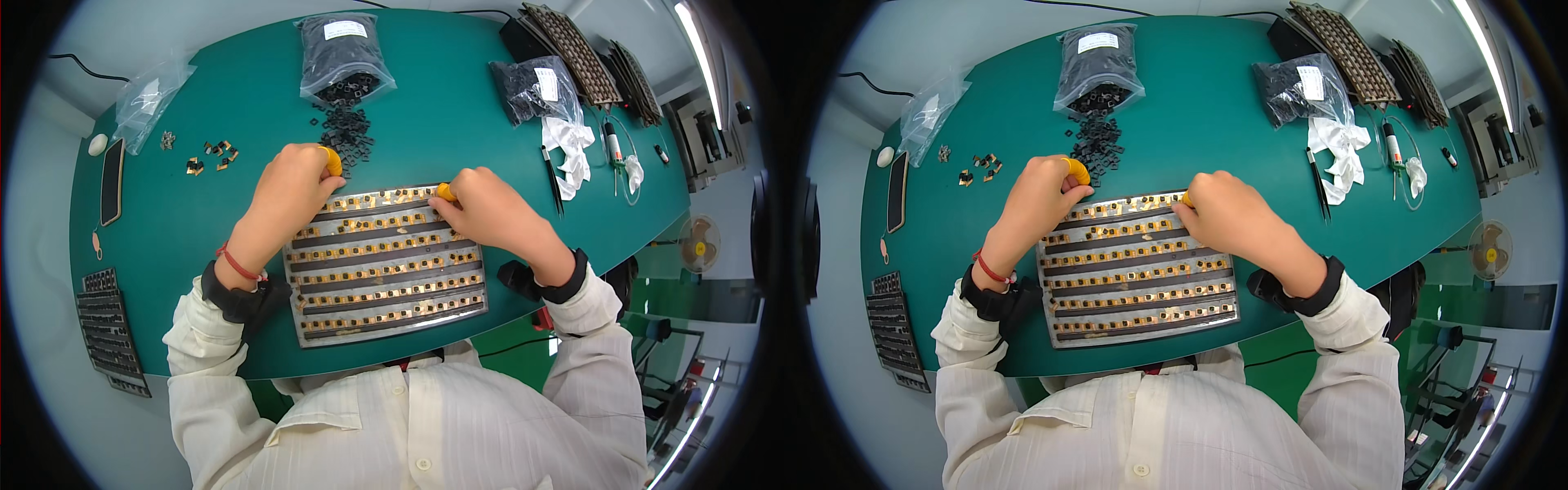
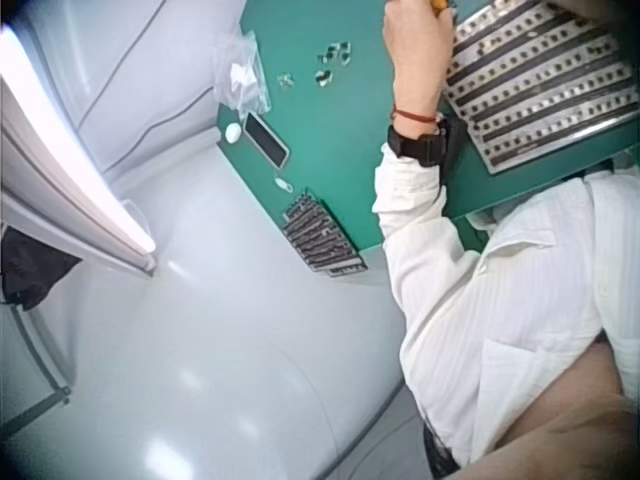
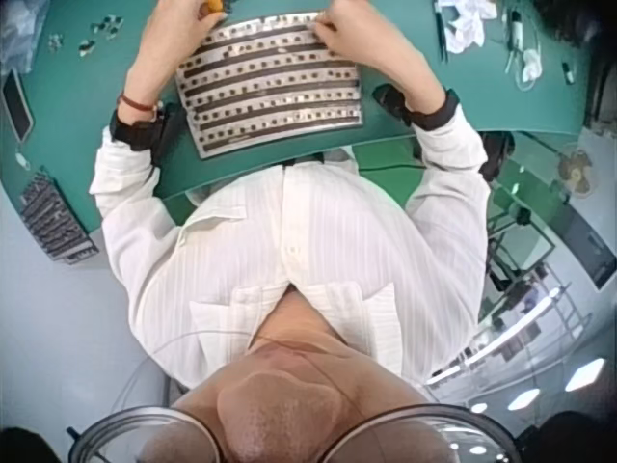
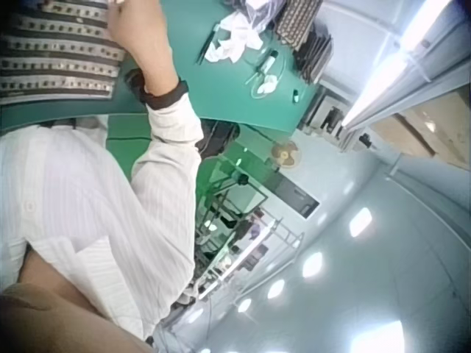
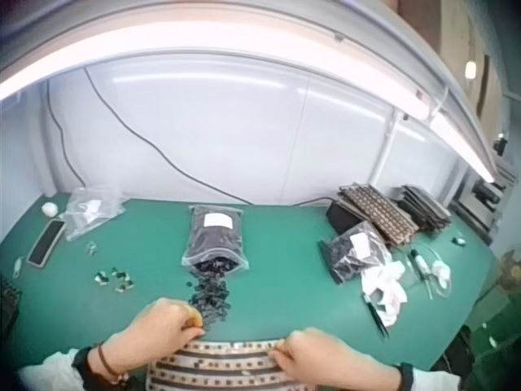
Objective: The person uses yellow finger cots to pick up small black components from a pile and places them into slots on a metal tray. The person adjusts their wrist strap and touches their face briefly during the process.
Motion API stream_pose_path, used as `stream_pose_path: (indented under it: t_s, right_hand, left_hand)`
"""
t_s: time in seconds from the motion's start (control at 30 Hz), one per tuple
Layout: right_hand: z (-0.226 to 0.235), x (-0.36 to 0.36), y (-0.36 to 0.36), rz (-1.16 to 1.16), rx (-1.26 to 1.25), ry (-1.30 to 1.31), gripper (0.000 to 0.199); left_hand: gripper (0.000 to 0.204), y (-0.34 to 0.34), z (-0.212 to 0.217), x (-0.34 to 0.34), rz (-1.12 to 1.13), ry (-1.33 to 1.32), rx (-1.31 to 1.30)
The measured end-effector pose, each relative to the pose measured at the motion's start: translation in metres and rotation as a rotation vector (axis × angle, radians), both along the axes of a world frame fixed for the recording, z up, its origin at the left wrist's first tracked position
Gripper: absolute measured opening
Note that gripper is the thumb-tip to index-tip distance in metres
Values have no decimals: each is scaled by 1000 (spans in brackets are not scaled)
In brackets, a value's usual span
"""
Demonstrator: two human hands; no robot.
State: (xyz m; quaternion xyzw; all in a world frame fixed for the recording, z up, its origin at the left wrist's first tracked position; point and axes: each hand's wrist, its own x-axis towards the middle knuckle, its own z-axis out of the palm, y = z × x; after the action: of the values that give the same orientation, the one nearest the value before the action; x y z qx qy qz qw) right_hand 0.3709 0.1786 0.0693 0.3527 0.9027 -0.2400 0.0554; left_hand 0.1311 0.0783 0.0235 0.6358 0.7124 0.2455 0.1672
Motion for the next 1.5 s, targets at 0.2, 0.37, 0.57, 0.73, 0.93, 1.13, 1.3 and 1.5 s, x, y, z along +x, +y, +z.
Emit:
stream_pose_path:
  t_s: [0.2, 0.37, 0.57, 0.73, 0.93, 1.13, 1.3, 1.5]
  right_hand:
    - [-5, -23, 22, 148, 37, 215, 22]
    - [-18, -76, 17, 188, -31, 254, 23]
    - [-38, -99, 7, 206, 10, 307, 23]
    - [-31, -91, 8, 236, -22, 317, 20]
    - [-32, -82, 20, 123, -109, 258, 18]
    - [-44, -92, 8, 213, 44, 382, 16]
    - [-44, -93, 9, 235, 31, 382, 15]
    - [-14, -73, 6, 201, 37, 401, 12]
  left_hand:
    - [16, -14, 7, -3, 17, 236, -33]
    - [16, -19, 4, -10, 88, 303, 4]
    - [18, -27, -5, -23, 119, 60, 6]
    - [20, -23, 5, -16, 100, -64, -13]
    - [14, -13, 4, -12, 53, 41, -9]
    - [12, -11, -1, -13, -1, 79, 33]
    - [14, -23, 10, -15, -9, -1, 32]
    - [15, -35, 13, -1, -74, 3, 45]
